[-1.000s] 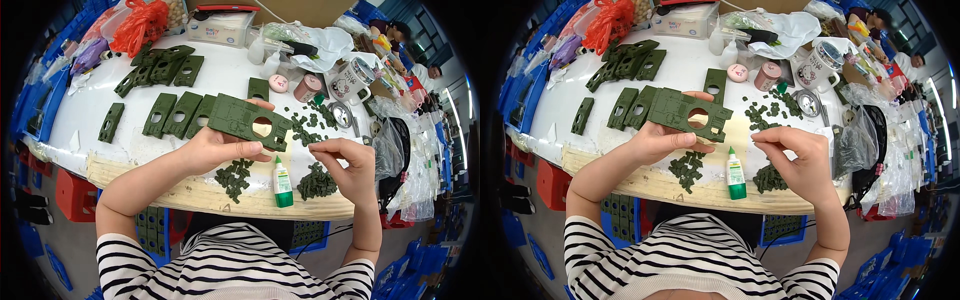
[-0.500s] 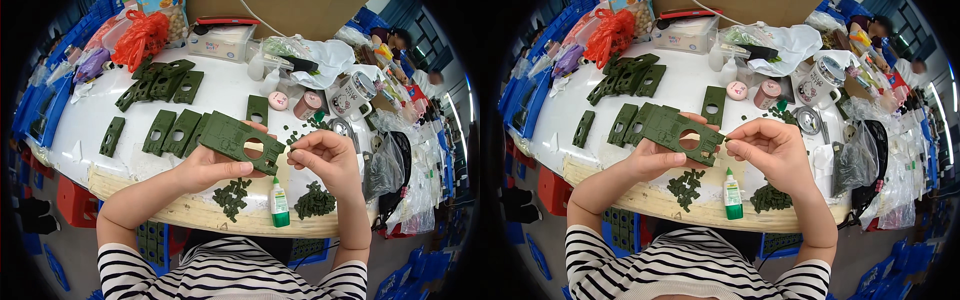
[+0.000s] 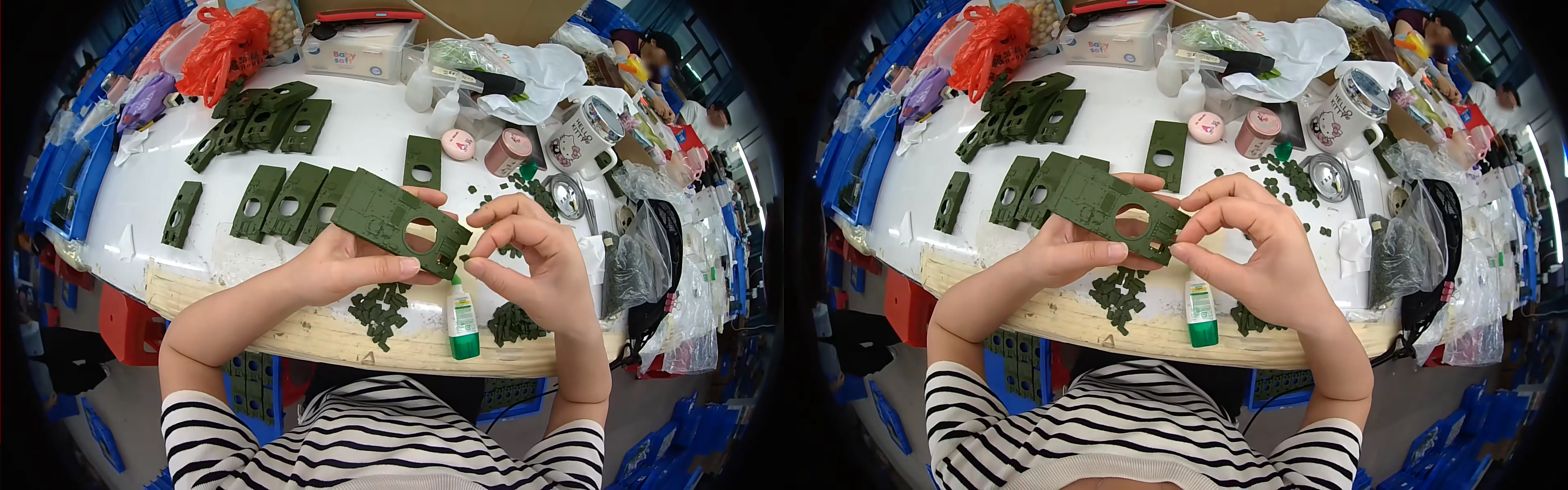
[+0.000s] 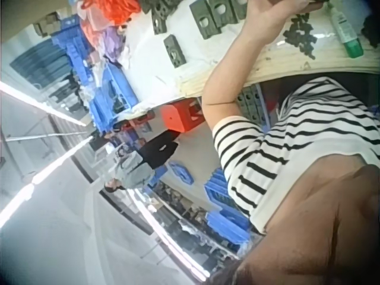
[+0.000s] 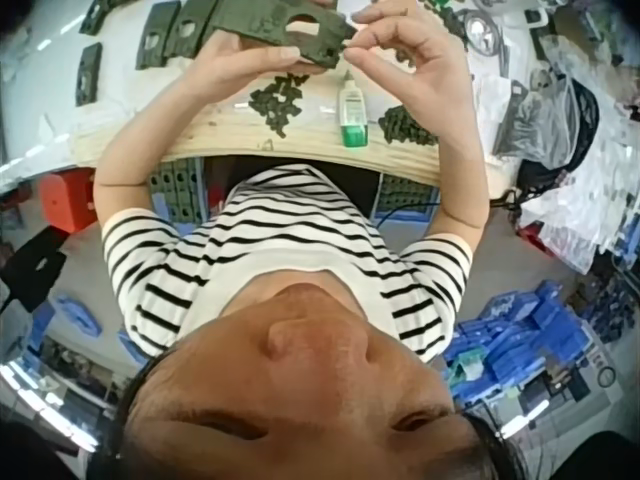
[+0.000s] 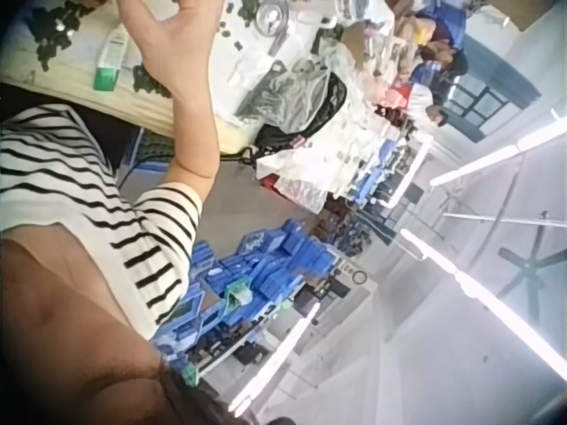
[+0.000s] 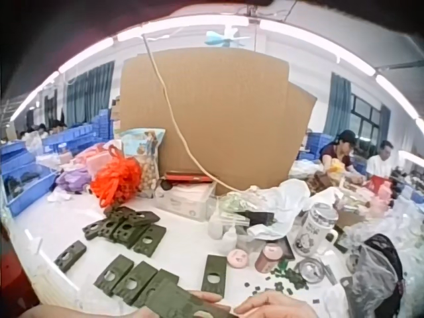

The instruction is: Assembling plastic toy tank hulls by applying glue and attaching accessory components.

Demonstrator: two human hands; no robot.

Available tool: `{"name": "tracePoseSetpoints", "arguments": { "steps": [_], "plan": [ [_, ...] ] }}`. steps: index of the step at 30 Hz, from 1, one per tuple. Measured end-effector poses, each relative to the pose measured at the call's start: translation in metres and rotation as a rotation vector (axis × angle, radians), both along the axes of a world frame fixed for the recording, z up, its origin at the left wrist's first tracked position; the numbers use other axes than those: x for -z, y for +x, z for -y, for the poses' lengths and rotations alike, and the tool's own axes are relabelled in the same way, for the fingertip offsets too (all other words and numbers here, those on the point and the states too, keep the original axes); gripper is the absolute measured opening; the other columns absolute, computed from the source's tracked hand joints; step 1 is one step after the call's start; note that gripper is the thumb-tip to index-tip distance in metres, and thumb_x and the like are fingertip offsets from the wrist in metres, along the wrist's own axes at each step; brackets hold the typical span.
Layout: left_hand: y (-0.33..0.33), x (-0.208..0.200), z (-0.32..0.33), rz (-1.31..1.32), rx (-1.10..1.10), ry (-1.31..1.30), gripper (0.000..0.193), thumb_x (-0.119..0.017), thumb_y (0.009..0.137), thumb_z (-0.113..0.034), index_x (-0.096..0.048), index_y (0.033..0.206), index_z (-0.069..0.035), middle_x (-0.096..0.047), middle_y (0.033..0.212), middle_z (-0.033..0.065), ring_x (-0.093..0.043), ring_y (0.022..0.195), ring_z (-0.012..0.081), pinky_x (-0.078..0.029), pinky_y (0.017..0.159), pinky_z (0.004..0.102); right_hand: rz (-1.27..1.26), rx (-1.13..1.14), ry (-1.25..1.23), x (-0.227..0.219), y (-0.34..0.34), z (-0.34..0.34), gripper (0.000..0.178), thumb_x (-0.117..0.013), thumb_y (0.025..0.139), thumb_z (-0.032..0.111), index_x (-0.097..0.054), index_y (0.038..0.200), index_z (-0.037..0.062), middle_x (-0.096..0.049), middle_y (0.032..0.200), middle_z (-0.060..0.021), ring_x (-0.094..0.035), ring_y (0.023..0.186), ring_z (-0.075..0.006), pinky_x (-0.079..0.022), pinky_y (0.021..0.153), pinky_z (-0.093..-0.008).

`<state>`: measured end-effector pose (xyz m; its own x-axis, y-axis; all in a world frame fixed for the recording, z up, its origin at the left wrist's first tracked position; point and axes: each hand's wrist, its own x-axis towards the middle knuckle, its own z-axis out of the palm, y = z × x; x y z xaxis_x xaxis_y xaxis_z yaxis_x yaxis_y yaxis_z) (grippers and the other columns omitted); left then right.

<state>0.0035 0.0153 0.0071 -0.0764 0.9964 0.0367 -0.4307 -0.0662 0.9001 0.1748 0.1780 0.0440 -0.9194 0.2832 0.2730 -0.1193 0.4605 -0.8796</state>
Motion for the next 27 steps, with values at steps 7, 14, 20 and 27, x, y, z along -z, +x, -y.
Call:
{"name": "tracePoseSetpoints", "arguments": {
  "steps": [7,14,20,27],
  "plan": [
    [0.0010,-0.0012,0.0004,-0.009,0.014,-0.011,0.073,-0.067,0.084,-0.014,-0.027,0.144,-0.001,-0.046,0.137,0.0177,-0.052,0.124,0.0296,-0.053,0.094,0.0450,0.014,-0.007,0.137,0.0009,-0.0006,0.0040,0.008,-0.073,0.074,0.006,-0.067,0.079,0.0064,-0.062,0.103,-0.0066,-0.057,0.098,-0.0205,-0.043,0.089,-0.0335],
    [0.0010,-0.0006,0.0032,0.008,0.057,-0.041,0.065,-0.064,0.088,-0.007,-0.030,0.144,-0.001,-0.055,0.127,0.0147,-0.056,0.118,0.0239,-0.052,0.096,0.0410,0.066,-0.038,0.075,0.0056,-0.0022,0.0086,0.009,-0.073,0.073,0.008,-0.065,0.076,0.0062,-0.060,0.098,-0.0036,-0.057,0.097,-0.0196,-0.043,0.090,-0.0341],
    [0.0005,-0.0006,0.0014,-0.010,0.061,-0.047,0.064,-0.064,0.088,-0.007,-0.031,0.143,-0.002,-0.056,0.126,0.0150,-0.057,0.116,0.0241,-0.053,0.094,0.0406,0.082,-0.034,0.085,0.0056,-0.0017,0.0093,0.008,-0.073,0.073,0.009,-0.066,0.074,0.0062,-0.059,0.098,-0.0035,-0.057,0.098,-0.0193,-0.042,0.092,-0.0339],
    [0.0032,-0.0025,0.0013,-0.037,0.022,-0.059,0.072,-0.067,0.083,-0.015,-0.031,0.143,0.002,-0.040,0.139,0.0163,-0.054,0.118,0.0272,-0.057,0.089,0.0446,0.091,-0.048,0.096,0.0053,-0.0018,0.0089,0.009,-0.073,0.070,0.004,-0.066,0.075,0.0045,-0.058,0.099,-0.0062,-0.054,0.097,-0.0173,-0.040,0.090,-0.0313]
  ]
}}
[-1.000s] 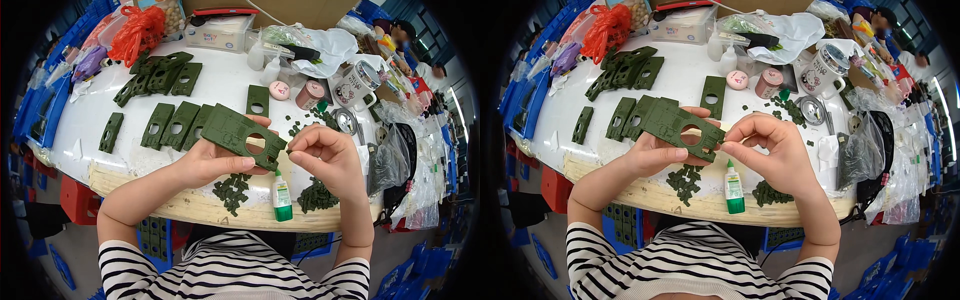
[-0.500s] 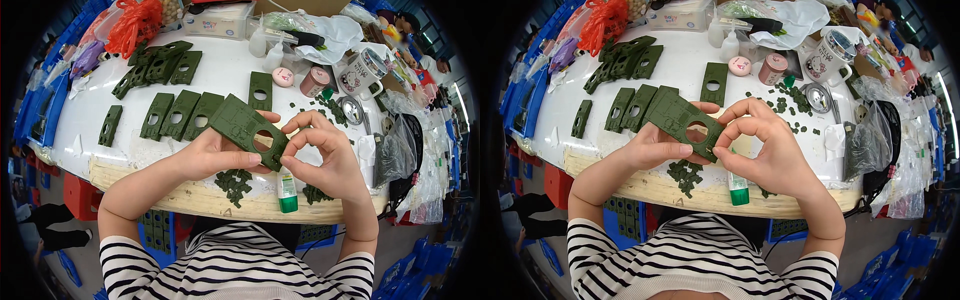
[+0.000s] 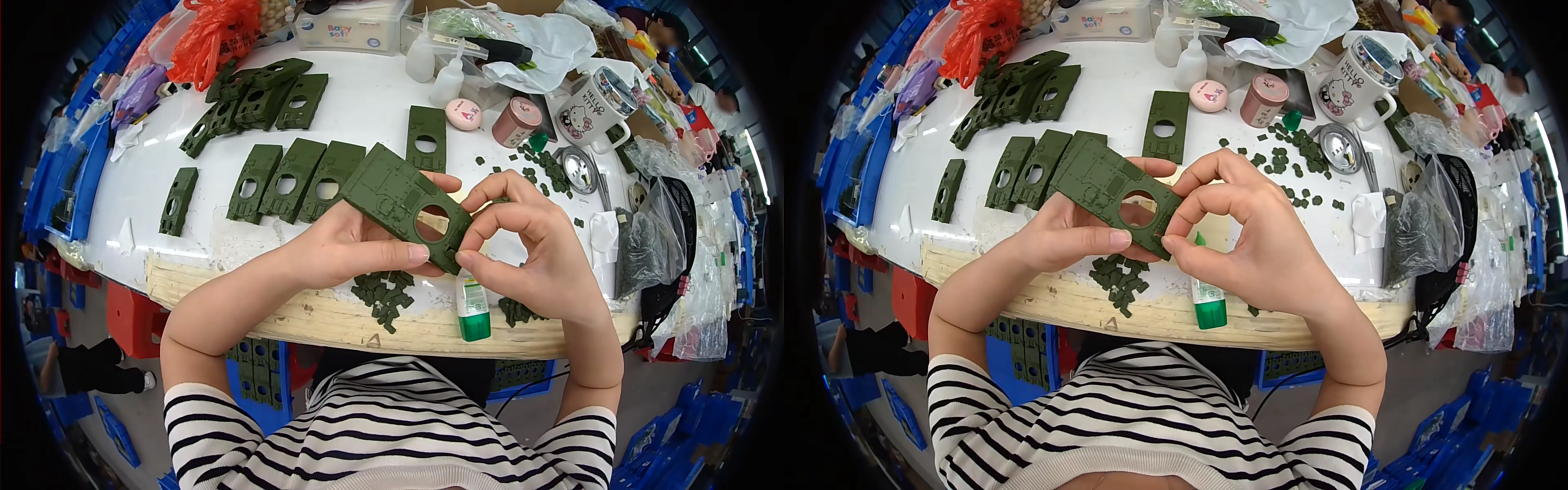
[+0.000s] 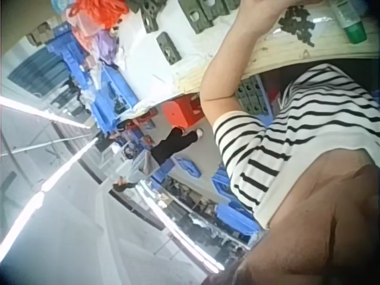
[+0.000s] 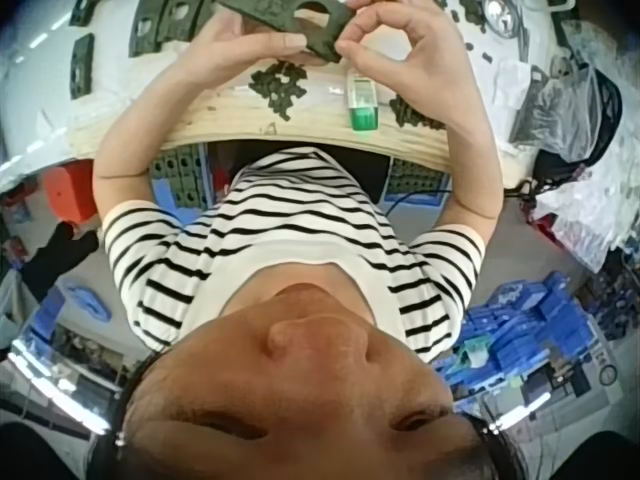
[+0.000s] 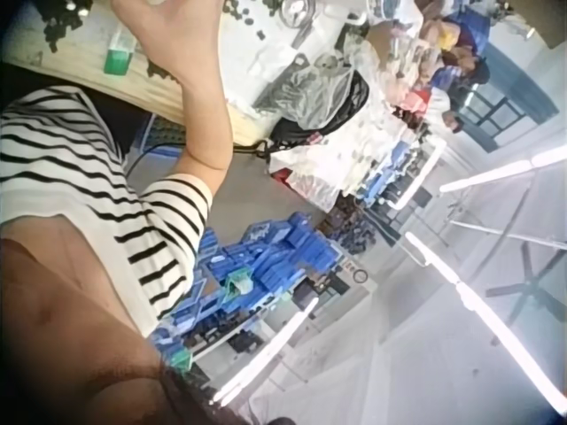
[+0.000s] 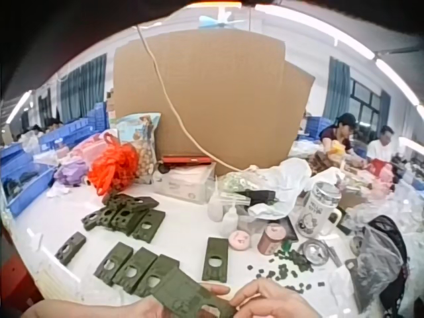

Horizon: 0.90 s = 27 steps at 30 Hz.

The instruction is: Assembling plastic toy tank hulls by applying glue and attaching accessory components.

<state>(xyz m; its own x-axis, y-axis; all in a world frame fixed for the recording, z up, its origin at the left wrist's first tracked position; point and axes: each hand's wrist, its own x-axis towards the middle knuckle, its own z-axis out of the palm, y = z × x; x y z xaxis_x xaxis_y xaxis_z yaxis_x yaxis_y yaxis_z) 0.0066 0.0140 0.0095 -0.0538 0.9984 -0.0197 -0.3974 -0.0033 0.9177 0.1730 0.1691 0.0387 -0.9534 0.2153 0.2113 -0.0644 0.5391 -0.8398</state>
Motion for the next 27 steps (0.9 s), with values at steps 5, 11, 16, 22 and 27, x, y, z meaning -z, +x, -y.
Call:
{"name": "tracePoseSetpoints", "arguments": {
  "steps": [5,11,16,22,27],
  "plan": [
    [0.000,0.004,0.000,-0.006,0.002,0.040,0.069,-0.066,0.085,-0.012,-0.031,0.143,0.001,-0.038,0.141,0.0159,-0.054,0.117,0.0266,-0.057,0.089,0.0445,-0.007,0.019,0.035,0.001,-0.001,0.001,0.009,-0.073,0.071,0.003,-0.065,0.076,0.0045,-0.057,0.097,-0.0056,-0.054,0.094,-0.0167,-0.041,0.087,-0.0300],
    [-0.001,0.007,-0.001,-0.018,0.011,0.062,0.069,-0.065,0.086,-0.010,-0.028,0.144,0.002,-0.041,0.138,0.0162,-0.054,0.116,0.0259,-0.056,0.090,0.0437,-0.008,0.037,0.056,0.002,-0.001,0.001,0.011,-0.073,0.071,0.003,-0.063,0.074,0.0047,-0.057,0.096,-0.0050,-0.055,0.093,-0.0165,-0.041,0.086,-0.0298],
    [-0.002,0.008,-0.001,-0.035,0.025,0.070,0.069,-0.064,0.087,-0.009,-0.027,0.144,0.002,-0.045,0.135,0.0166,-0.055,0.117,0.0256,-0.056,0.091,0.0434,-0.023,0.037,0.077,0.002,-0.001,0.001,0.011,-0.074,0.071,0.006,-0.063,0.074,0.0051,-0.058,0.096,-0.0056,-0.057,0.091,-0.0198,-0.044,0.083,-0.0319],
    [-0.002,0.002,0.000,-0.026,0.004,0.038,0.071,-0.065,0.086,-0.013,-0.027,0.145,0.001,-0.047,0.135,0.0182,-0.054,0.120,0.0274,-0.055,0.092,0.0434,-0.067,0.040,0.090,0.002,-0.002,0.000,0.013,-0.076,0.070,0.007,-0.066,0.079,0.0067,-0.057,0.095,-0.0069,-0.056,0.091,-0.0223,-0.045,0.081,-0.0330],
    [-0.005,-0.001,0.000,0.035,-0.053,0.043,0.073,-0.065,0.085,-0.016,-0.027,0.145,-0.003,-0.047,0.137,0.0198,-0.052,0.123,0.0294,-0.054,0.093,0.0440,-0.260,0.060,0.471,-0.010,0.002,0.004,0.032,-0.082,0.064,0.010,-0.072,0.094,0.0117,-0.056,0.097,-0.0069,-0.051,0.093,-0.0258,-0.044,0.078,-0.0348]
  ]
}}
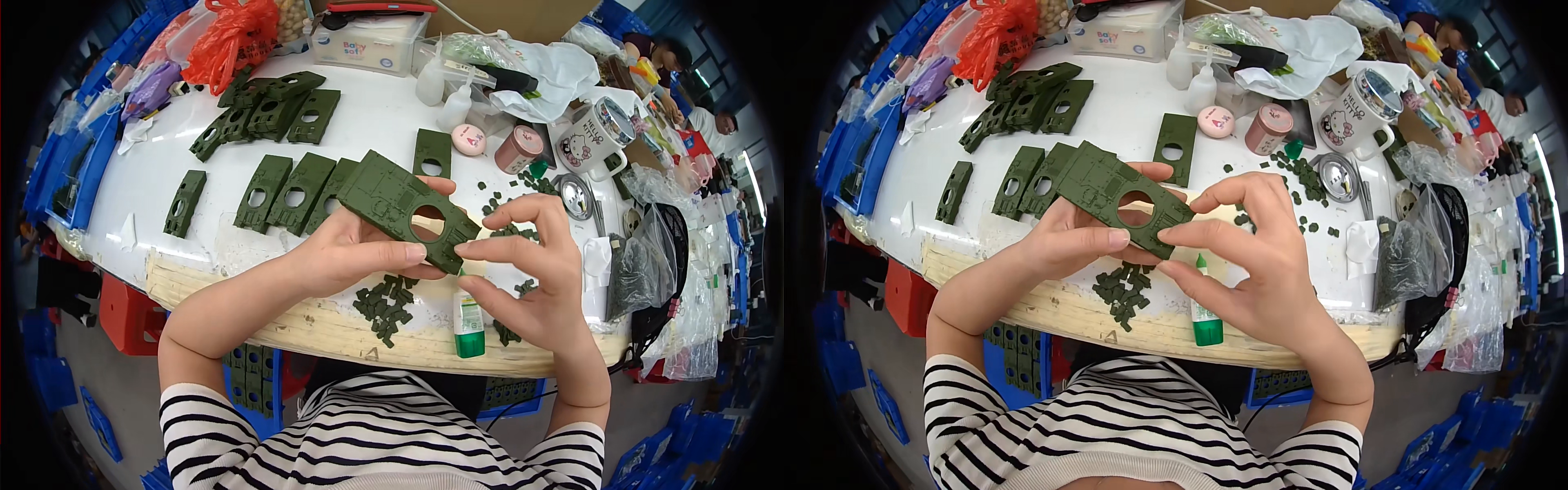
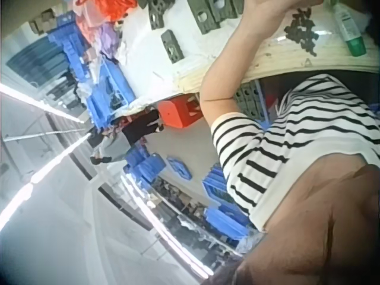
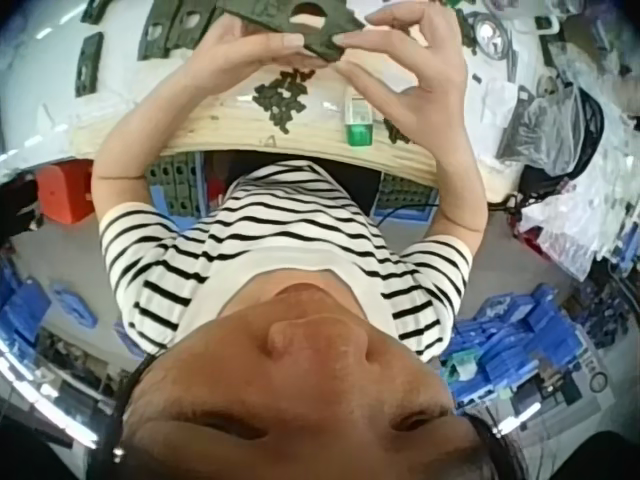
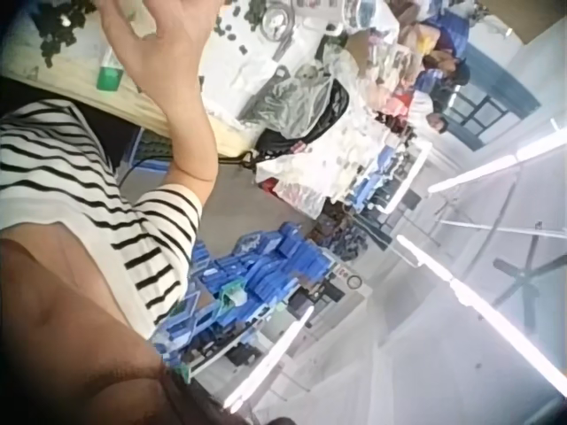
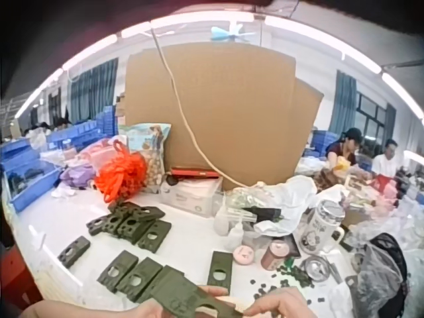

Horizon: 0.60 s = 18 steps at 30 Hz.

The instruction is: Assembling plastic toy tank hulls by applying glue and attaching accessory components.

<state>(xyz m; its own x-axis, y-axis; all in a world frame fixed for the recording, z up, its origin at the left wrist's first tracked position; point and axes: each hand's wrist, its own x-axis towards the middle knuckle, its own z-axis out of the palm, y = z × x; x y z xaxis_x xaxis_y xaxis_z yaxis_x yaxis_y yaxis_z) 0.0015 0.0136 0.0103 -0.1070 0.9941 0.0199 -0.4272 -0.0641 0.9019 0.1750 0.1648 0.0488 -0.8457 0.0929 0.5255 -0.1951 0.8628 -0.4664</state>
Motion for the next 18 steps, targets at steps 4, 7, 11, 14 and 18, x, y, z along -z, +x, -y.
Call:
{"name": "tracePoseSetpoints", "arguments": {
  "steps": [4,7,11,14,18],
  "plan": [
    [-0.001,-0.002,0.001,0.007,-0.016,0.014,0.072,-0.064,0.085,-0.015,-0.027,0.145,-0.004,-0.046,0.138,0.0195,-0.051,0.125,0.0296,-0.053,0.094,0.0445,-0.089,0.043,0.164,0.008,-0.002,0.006,0.043,-0.083,0.057,0.013,-0.075,0.099,0.0174,-0.055,0.094,-0.0052,-0.052,0.090,-0.0261,-0.045,0.079,-0.0385],
    [-0.001,-0.001,0.002,-0.007,-0.021,0.038,0.072,-0.064,0.085,-0.015,-0.026,0.146,-0.004,-0.046,0.139,0.0192,-0.050,0.125,0.0296,-0.052,0.095,0.0448,-0.157,0.067,0.326,0.012,-0.003,0.007,0.043,-0.083,0.057,0.013,-0.075,0.099,0.0169,-0.055,0.092,-0.0046,-0.052,0.089,-0.0263,-0.046,0.078,-0.0386],
    [-0.002,0.001,0.002,-0.020,-0.023,0.068,0.073,-0.065,0.086,-0.017,-0.025,0.146,-0.004,-0.045,0.139,0.0193,-0.050,0.126,0.0298,-0.052,0.095,0.0446,-0.177,0.054,0.364,0.014,-0.002,0.011,0.043,-0.083,0.057,0.015,-0.075,0.100,0.0157,-0.055,0.091,-0.0042,-0.051,0.088,-0.0261,-0.047,0.076,-0.0387],
    [-0.001,0.000,0.002,-0.009,-0.017,0.082,0.075,-0.066,0.085,-0.019,-0.025,0.146,-0.004,-0.044,0.140,0.0195,-0.050,0.125,0.0298,-0.052,0.095,0.0443,-0.188,0.021,0.300,0.011,-0.002,0.008,0.042,-0.083,0.059,0.016,-0.074,0.100,0.0129,-0.055,0.088,-0.0040,-0.051,0.084,-0.0242,-0.045,0.073,-0.0371],
    [-0.002,-0.002,0.004,-0.016,-0.004,0.105,0.076,-0.067,0.084,-0.019,-0.026,0.146,-0.003,-0.044,0.140,0.0205,-0.051,0.125,0.0303,-0.053,0.094,0.0441,-0.219,0.007,0.144,0.004,-0.001,0.002,0.042,-0.082,0.062,0.014,-0.072,0.102,0.0094,-0.055,0.082,-0.0038,-0.051,0.076,-0.0216,-0.042,0.068,-0.0333]
  ]
}}
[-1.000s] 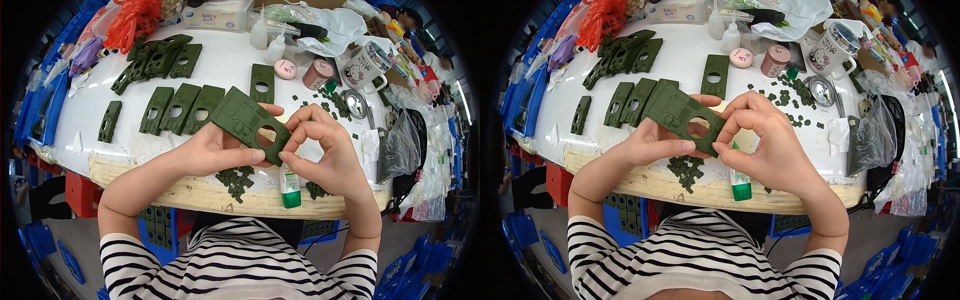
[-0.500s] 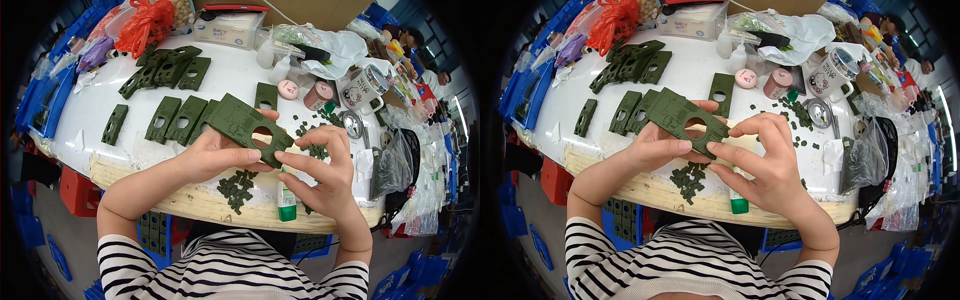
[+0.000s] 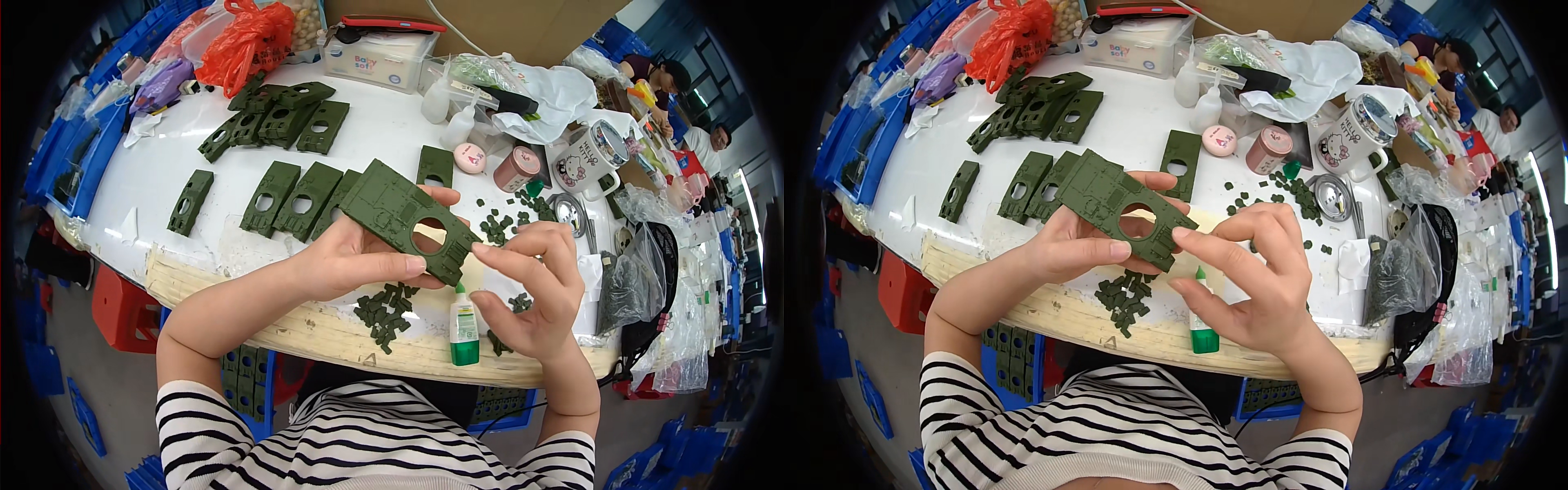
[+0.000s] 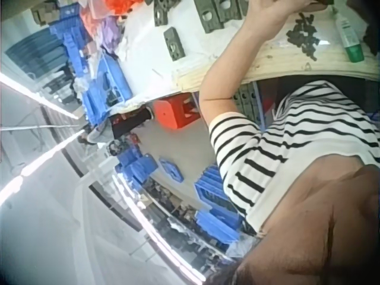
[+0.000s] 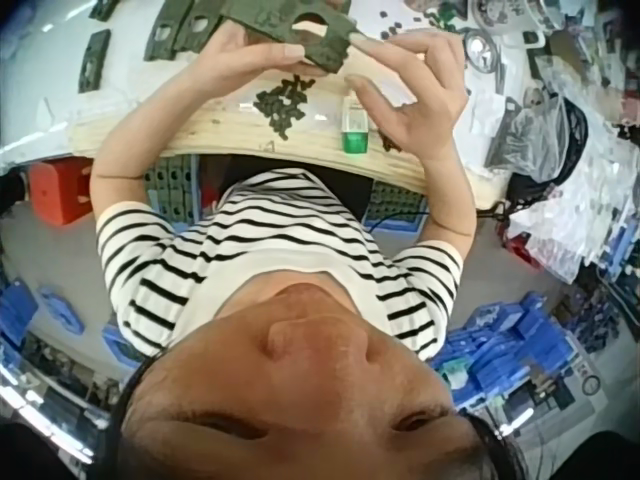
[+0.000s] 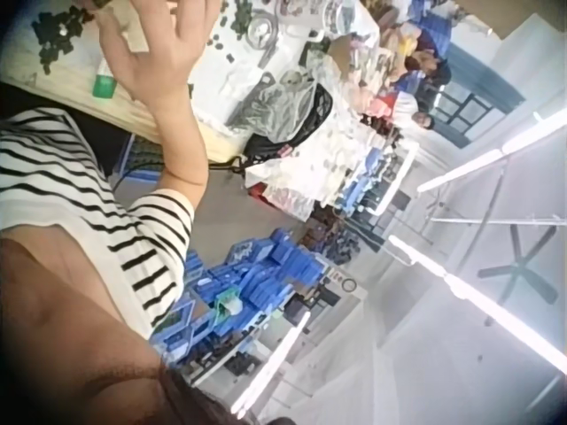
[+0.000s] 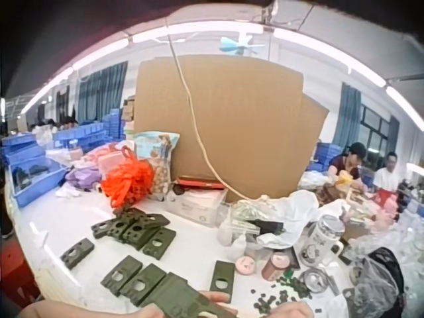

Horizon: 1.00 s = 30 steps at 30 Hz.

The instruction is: Assembling plastic toy tank hulls by applying glue and attaching accessory components.

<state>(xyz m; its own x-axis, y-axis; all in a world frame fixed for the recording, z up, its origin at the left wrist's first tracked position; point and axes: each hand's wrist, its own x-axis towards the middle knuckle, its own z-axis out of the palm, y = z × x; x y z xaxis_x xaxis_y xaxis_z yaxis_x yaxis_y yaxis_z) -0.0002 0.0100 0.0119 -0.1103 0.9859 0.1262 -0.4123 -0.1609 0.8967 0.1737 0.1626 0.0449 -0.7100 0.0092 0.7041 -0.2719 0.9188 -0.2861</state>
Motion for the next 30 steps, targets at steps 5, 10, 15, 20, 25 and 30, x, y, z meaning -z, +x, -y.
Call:
{"name": "tracePoseSetpoints", "arguments": {
  "steps": [5,10,15,20,25,30],
  "plan": [
    [0.000,-0.005,0.000,0.010,0.030,-0.004,0.076,-0.068,0.084,-0.018,-0.024,0.145,-0.005,-0.043,0.140,0.0229,-0.051,0.124,0.0313,-0.053,0.093,0.0447,0.022,0.020,-0.090,0.003,0.000,-0.007,0.032,-0.078,0.070,0.012,-0.070,0.100,0.0049,-0.057,0.078,-0.0063,-0.051,0.072,-0.0210,-0.041,0.066,-0.0319],
    [-0.001,-0.003,0.000,0.030,0.032,0.004,0.071,-0.068,0.082,-0.017,-0.027,0.140,-0.009,-0.044,0.139,0.0255,-0.055,0.120,0.0331,-0.053,0.092,0.0472,0.014,0.029,-0.274,0.010,-0.002,-0.009,0.015,-0.070,0.081,0.008,-0.069,0.095,0.0014,-0.062,0.077,-0.0079,-0.053,0.069,-0.0204,-0.041,0.064,-0.0300],
    [-0.002,-0.004,0.001,0.037,0.051,-0.007,0.069,-0.067,0.081,-0.014,-0.028,0.138,-0.010,-0.044,0.139,0.0271,-0.055,0.120,0.0344,-0.054,0.090,0.0477,0.076,0.031,-0.416,0.014,-0.001,-0.007,0.007,-0.066,0.086,0.005,-0.068,0.090,0.0003,-0.063,0.075,-0.0080,-0.055,0.066,-0.0181,-0.041,0.060,-0.0275],
    [-0.007,-0.008,0.001,0.077,0.117,-0.073,0.068,-0.066,0.077,-0.010,-0.033,0.137,-0.008,-0.048,0.134,0.0287,-0.056,0.119,0.0355,-0.054,0.090,0.0480,0.142,0.027,-0.529,0.015,0.001,-0.004,0.007,-0.064,0.088,0.005,-0.066,0.086,-0.0009,-0.064,0.074,-0.0078,-0.057,0.064,-0.0148,-0.043,0.060,-0.0266],
    [-0.012,0.005,0.000,0.090,0.229,-0.092,0.069,-0.067,0.075,-0.008,-0.036,0.137,-0.006,-0.052,0.130,0.0289,-0.058,0.117,0.0366,-0.054,0.091,0.0470,0.186,-0.009,-0.675,0.016,0.001,-0.002,0.009,-0.063,0.089,0.006,-0.065,0.087,-0.0017,-0.065,0.074,-0.0079,-0.060,0.068,-0.0125,-0.046,0.062,-0.0253],
    [-0.009,-0.006,0.001,0.076,0.185,-0.098,0.070,-0.067,0.075,-0.008,-0.035,0.137,-0.005,-0.052,0.131,0.0276,-0.057,0.117,0.0361,-0.053,0.092,0.0470,0.106,-0.002,-0.512,0.016,0.000,-0.001,0.014,-0.073,0.079,0.007,-0.066,0.088,0.0002,-0.063,0.078,-0.0076,-0.058,0.070,-0.0162,-0.045,0.065,-0.0275]
  ]
}}
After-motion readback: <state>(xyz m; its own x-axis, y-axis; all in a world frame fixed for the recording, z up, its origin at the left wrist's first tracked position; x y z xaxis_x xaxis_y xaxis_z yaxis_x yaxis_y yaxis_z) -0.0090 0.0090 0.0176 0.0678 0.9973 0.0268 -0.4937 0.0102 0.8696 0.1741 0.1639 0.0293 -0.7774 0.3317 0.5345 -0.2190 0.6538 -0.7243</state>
